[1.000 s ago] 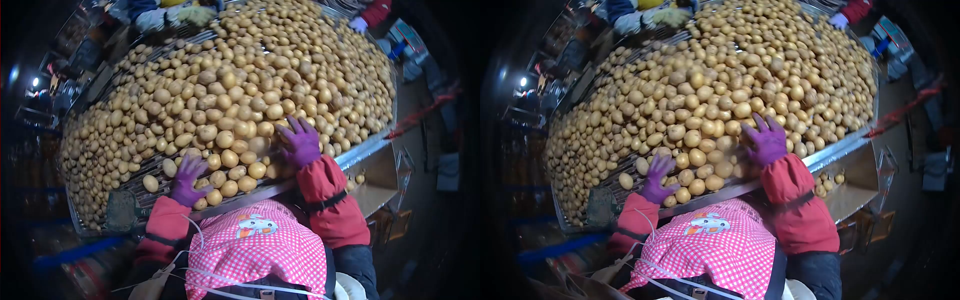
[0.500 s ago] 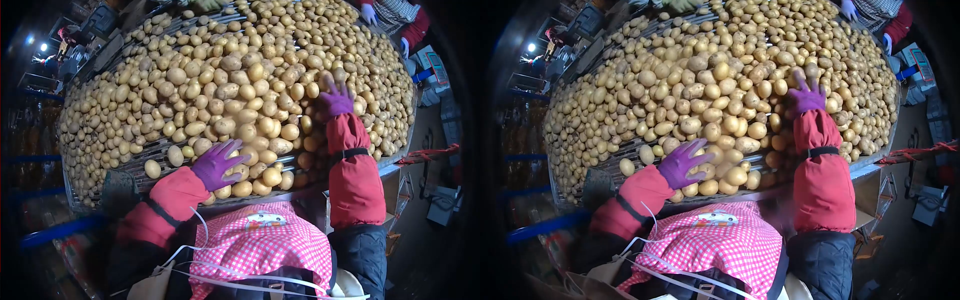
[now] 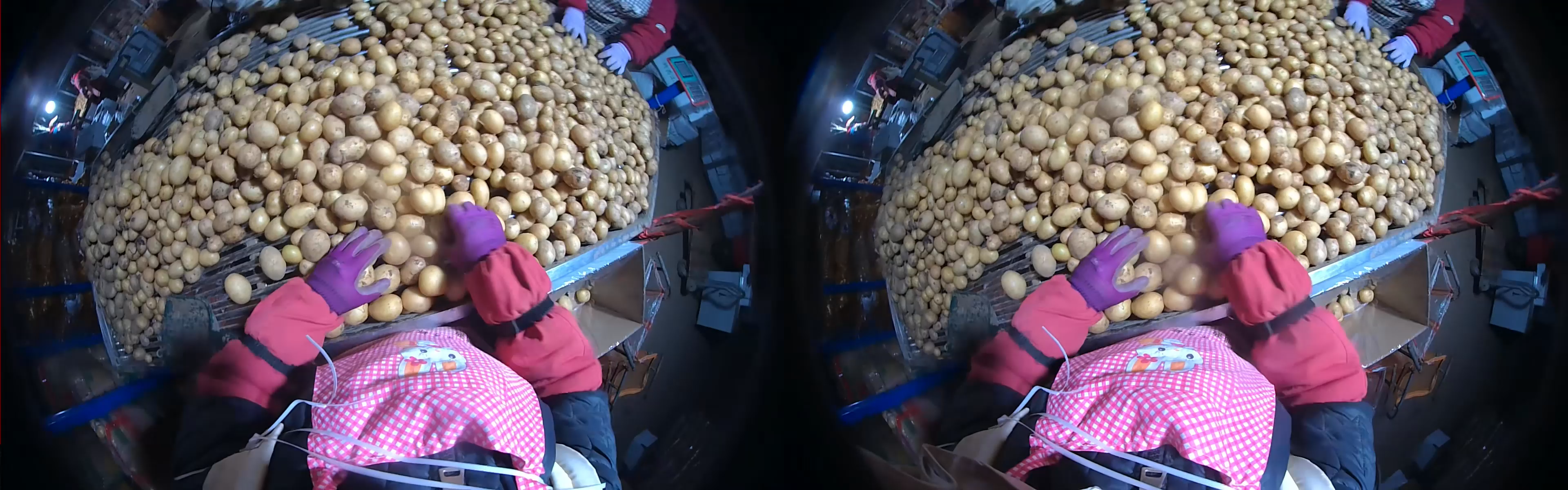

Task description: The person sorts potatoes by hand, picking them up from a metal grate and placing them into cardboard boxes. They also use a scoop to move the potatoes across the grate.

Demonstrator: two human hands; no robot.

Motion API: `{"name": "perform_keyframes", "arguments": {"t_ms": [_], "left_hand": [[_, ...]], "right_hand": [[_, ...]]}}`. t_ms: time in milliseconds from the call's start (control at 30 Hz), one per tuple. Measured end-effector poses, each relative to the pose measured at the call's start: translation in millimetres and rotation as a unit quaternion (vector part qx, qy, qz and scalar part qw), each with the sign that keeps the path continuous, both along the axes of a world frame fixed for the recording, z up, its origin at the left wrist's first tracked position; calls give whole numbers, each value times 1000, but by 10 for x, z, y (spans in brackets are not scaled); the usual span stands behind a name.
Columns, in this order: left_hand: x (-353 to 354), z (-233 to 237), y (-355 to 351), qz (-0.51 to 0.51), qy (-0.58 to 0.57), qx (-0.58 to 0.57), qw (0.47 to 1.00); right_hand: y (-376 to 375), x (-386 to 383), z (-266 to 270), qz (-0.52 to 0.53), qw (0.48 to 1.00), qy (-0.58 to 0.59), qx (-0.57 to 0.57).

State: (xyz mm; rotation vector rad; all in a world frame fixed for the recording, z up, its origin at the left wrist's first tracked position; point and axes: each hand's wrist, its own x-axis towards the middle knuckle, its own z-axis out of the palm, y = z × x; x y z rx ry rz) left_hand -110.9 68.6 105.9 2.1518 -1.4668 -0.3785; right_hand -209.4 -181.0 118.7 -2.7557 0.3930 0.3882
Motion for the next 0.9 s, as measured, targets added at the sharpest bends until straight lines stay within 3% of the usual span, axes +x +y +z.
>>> {"name": "perform_keyframes", "arguments": {"t_ms": [67, 100, 133, 167, 200, 300, 400, 433, 467, 533, 567, 600, 667, 767, 800, 833, 867, 900], "left_hand": [[-41, 16, 31, 15, 19, -7, 1000], [-56, -1, 70, 26, 13, -11, 1000], [-72, -19, 106, 33, 9, -16, 999], [-88, -28, 104, 42, 4, -24, 999], [-118, -3, 79, 51, 2, -17, 999], [-99, -129, 26, 24, 2, -14, 1000], [-145, -207, -106, 9, -18, -10, 1000], [-162, -205, -152, 6, -23, -11, 1000], [-184, -216, -188, 4, -28, -10, 1000], [-213, -242, -276, 1, -34, -16, 999], [-210, -257, -301, 1, -38, -19, 999], [-212, -278, -326, -1, -41, -21, 999], [-209, -315, -391, -3, -43, -29, 999], [-182, -349, -387, 1, -35, -43, 998], [-167, -356, -357, 7, -31, -52, 998], [-149, -359, -301, 14, -25, -65, 997], [-130, -330, -226, 26, -18, -77, 996], [-117, -240, -127, 42, -12, -90, 995]], "right_hand": [[-106, -307, -44, -148, 950, -92, 259], [-145, -519, -101, -220, 888, -135, 381], [-171, -707, -162, -228, 791, -219, 524], [-294, -918, -391, -230, 766, -251, 546], [-250, -1044, -263, -274, 708, -245, 603], [-93, -1281, 50, -325, 358, -308, 819], [-170, -1581, -196, -380, 286, -396, 785], [-256, -1689, -70, -444, 290, -387, 754], [-389, -1891, -109, -506, 380, -394, 667], [-644, -2280, -181, -569, 446, -423, 547], [-1008, -2609, -555, -559, 599, -450, 356], [-1112, -2595, -552, -514, 716, -450, 145], [-1229, -2554, -573, -464, 768, -436, 64], [-893, -1544, -334, -301, 865, -393, 83], [-739, -1172, -292, -180, 913, -358, 77], [-669, -798, -321, -64, 956, -281, 63], [-421, -418, -120, -25, 987, -151, -43], [-342, -141, -292, -11, 994, -62, -92]]}}
